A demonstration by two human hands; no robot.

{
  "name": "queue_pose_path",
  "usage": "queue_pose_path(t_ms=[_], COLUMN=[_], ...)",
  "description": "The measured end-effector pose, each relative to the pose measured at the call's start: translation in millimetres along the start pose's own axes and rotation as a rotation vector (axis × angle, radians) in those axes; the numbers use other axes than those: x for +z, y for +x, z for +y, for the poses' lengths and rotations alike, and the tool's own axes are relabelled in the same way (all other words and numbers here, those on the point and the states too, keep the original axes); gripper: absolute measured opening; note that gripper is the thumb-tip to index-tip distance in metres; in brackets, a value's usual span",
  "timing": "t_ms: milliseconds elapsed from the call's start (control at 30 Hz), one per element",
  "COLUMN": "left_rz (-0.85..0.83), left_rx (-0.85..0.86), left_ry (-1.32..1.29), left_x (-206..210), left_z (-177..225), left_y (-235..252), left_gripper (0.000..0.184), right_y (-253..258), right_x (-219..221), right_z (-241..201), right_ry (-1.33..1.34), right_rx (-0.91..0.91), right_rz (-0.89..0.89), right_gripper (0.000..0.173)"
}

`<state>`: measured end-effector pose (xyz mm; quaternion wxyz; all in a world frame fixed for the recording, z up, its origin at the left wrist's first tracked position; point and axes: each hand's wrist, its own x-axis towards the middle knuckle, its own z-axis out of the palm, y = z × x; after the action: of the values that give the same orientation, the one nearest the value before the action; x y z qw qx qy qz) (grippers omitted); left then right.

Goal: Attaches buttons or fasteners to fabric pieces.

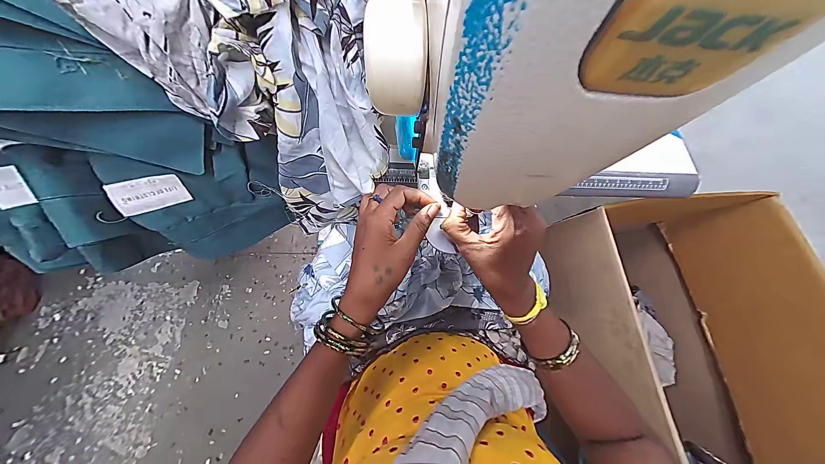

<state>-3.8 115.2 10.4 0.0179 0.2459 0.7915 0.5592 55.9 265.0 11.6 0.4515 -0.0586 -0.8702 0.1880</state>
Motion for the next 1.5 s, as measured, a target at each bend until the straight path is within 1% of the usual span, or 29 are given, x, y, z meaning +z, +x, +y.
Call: queue_pose_path(t_ms=[467,800,900,1033,1100,1200,1333,1433,1500], left_rz=[0.001,0.004,0.004,0.011,0.029,0.091,0.201,0.271,0.307], left_rx=[-0.006,-0.013,-0.019,-0.018,0.028,0.169,0.335,0.451,0.499], left_ry=[-0.004,0.005,0.006,0.010,0.015,0.067,0.226,0.358,0.420], left_x=[0,1,1,0,0,1,2,5,7], left_z=[0,-1,0,1,1,2,7,9,9], left_y=[0,-1,-1,-2,-1,0,4,8,10], left_gripper=[0.009,0.011,0.011,0.010,0.010,0.013,0.016,0.014,0.012], right_y=[1,1,0,-1,0,0,0,-1,-2], right_x=[1,0,-1,-5,-8,-10,-11,-10,-11], right_z=[-1,-1,-2,-6,-6,-4,-2,-2,-3], right_ry=[-0.038,-0.061,-0.042,-0.004,0.039,0.121,0.162,0.163,0.153], right_rx=[-0.027,-0.039,-0.006,0.053,0.077,0.119,0.149,0.140,0.134], right_rz=[0.011,0.003,-0.009,-0.009,-0.017,-0.040,-0.067,-0.068,-0.061], right_gripper=[0.023,0.025,0.024,0.018,0.016,0.013,0.013,0.013,0.014])
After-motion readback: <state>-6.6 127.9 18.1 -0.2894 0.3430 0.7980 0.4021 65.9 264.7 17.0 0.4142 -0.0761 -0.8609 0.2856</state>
